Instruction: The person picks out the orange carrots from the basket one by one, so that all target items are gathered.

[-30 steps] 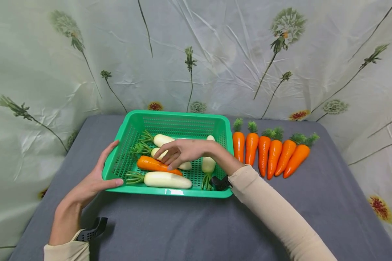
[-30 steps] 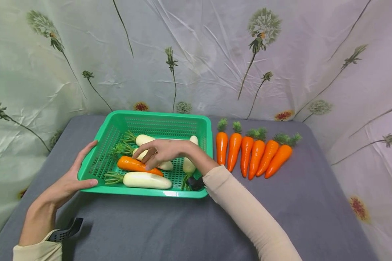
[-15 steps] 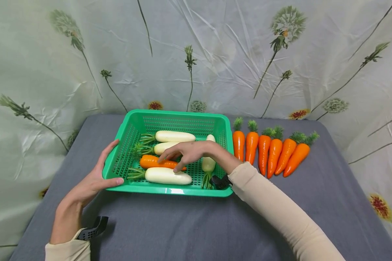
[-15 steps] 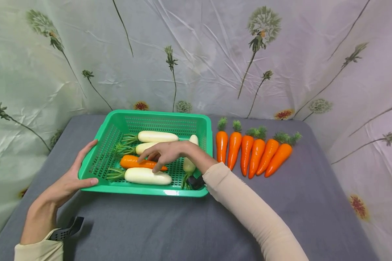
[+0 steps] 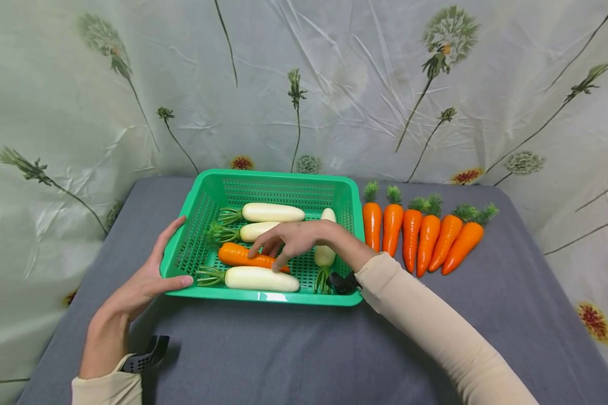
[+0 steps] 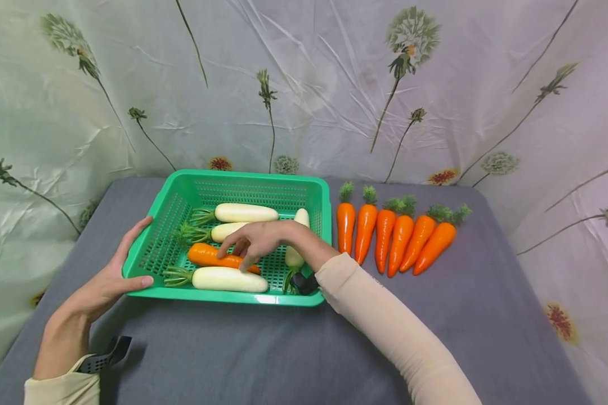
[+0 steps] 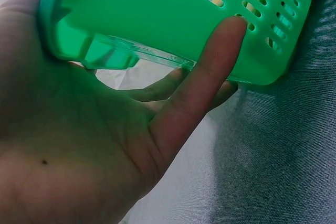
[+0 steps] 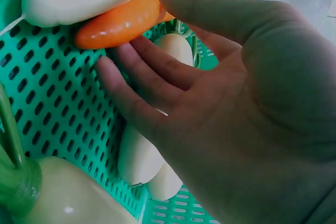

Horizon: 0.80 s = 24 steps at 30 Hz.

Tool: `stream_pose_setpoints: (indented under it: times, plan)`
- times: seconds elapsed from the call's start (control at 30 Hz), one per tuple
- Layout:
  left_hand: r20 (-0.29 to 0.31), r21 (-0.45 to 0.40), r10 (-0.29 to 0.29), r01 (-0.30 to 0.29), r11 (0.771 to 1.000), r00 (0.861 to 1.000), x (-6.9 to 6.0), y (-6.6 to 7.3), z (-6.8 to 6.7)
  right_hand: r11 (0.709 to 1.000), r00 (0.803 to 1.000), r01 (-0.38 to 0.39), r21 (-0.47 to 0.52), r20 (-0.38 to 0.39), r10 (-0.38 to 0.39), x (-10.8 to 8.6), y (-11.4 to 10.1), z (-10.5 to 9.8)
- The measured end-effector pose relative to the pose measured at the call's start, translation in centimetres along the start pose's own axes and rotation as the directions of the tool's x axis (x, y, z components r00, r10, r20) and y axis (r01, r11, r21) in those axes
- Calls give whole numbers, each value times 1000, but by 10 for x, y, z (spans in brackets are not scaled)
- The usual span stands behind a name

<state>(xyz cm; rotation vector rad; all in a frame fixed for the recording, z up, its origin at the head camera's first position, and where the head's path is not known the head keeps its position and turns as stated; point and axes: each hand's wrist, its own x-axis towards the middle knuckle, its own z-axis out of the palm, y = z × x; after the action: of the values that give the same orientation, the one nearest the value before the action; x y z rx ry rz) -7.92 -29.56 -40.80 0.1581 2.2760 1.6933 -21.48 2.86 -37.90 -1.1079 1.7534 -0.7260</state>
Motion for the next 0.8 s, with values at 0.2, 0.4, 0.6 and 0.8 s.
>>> stream_pose_setpoints:
  times: [0.2, 0.4, 0.6, 0.8]
  plan:
    - [0, 3, 1, -1, 1000, 1000, 1, 1, 0, 1000, 1000, 18, 21, 18, -19, 1, 3, 1]
    - [1, -2, 1, -1, 1000, 1000, 1, 2, 1, 998, 999, 49, 49, 14, -50, 0, 5, 0]
    - [-4, 10, 1, -1, 1000, 1000, 0, 2, 1, 990, 997, 78, 115, -8, -77, -4, 5, -2]
    - [-10, 22, -5, 5, 1000, 1000, 0, 2, 1, 975, 992, 125, 185, -50, -118, -12, 5, -6]
